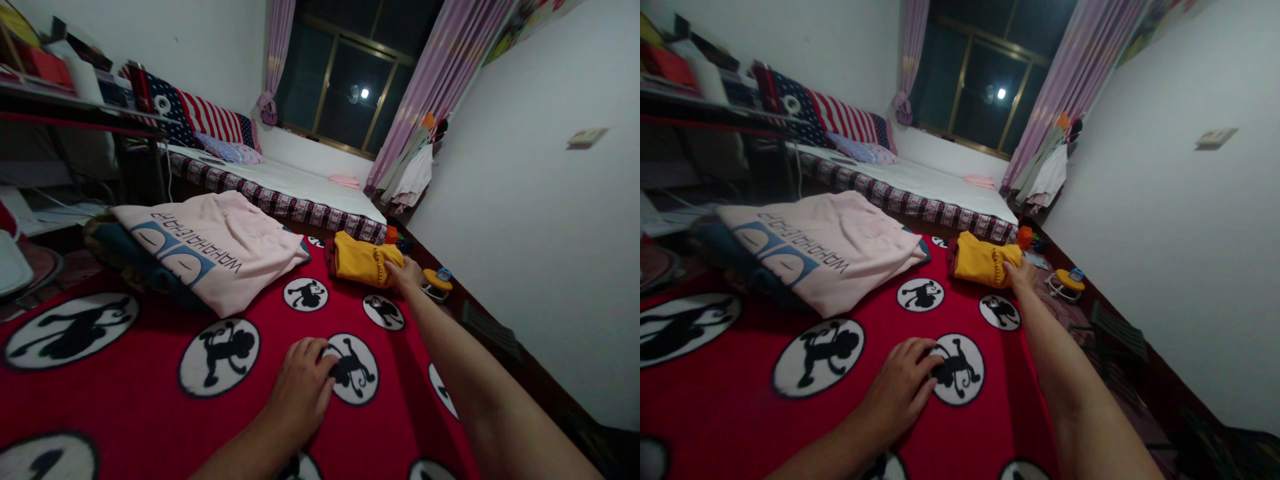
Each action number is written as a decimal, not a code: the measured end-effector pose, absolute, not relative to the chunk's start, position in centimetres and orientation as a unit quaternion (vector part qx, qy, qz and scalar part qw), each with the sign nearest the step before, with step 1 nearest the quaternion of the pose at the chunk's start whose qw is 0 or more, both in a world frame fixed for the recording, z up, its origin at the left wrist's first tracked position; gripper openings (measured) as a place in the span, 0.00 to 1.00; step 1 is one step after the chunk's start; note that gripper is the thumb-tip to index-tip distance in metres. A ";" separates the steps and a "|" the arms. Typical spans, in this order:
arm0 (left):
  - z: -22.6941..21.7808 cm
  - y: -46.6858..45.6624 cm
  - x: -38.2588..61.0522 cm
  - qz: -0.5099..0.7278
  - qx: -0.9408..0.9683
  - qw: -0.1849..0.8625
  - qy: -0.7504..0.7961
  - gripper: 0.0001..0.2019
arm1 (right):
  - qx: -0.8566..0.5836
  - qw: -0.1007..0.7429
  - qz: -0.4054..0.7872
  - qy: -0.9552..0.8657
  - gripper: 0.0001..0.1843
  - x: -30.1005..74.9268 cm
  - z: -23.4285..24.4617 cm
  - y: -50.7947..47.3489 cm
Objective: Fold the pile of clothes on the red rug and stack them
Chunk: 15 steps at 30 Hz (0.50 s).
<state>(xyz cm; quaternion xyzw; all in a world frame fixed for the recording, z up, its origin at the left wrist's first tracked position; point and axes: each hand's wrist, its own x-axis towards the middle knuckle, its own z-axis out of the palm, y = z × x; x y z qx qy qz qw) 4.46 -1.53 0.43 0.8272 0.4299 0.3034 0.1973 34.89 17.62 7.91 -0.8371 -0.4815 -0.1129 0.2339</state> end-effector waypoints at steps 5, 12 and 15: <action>0.4 -1.5 4.5 0.305 0.826 0.198 0.431 0.14 | -0.860 0.241 -0.137 -0.428 0.28 32.4 7.8 17.1; 0.5 -1.6 4.5 0.296 0.830 0.195 0.431 0.15 | -0.761 0.156 -0.131 -0.616 0.32 27.8 6.8 18.4; 0.5 -1.7 4.5 0.295 0.831 0.197 0.429 0.15 | -0.789 0.028 -0.043 -0.612 0.34 26.3 8.1 19.9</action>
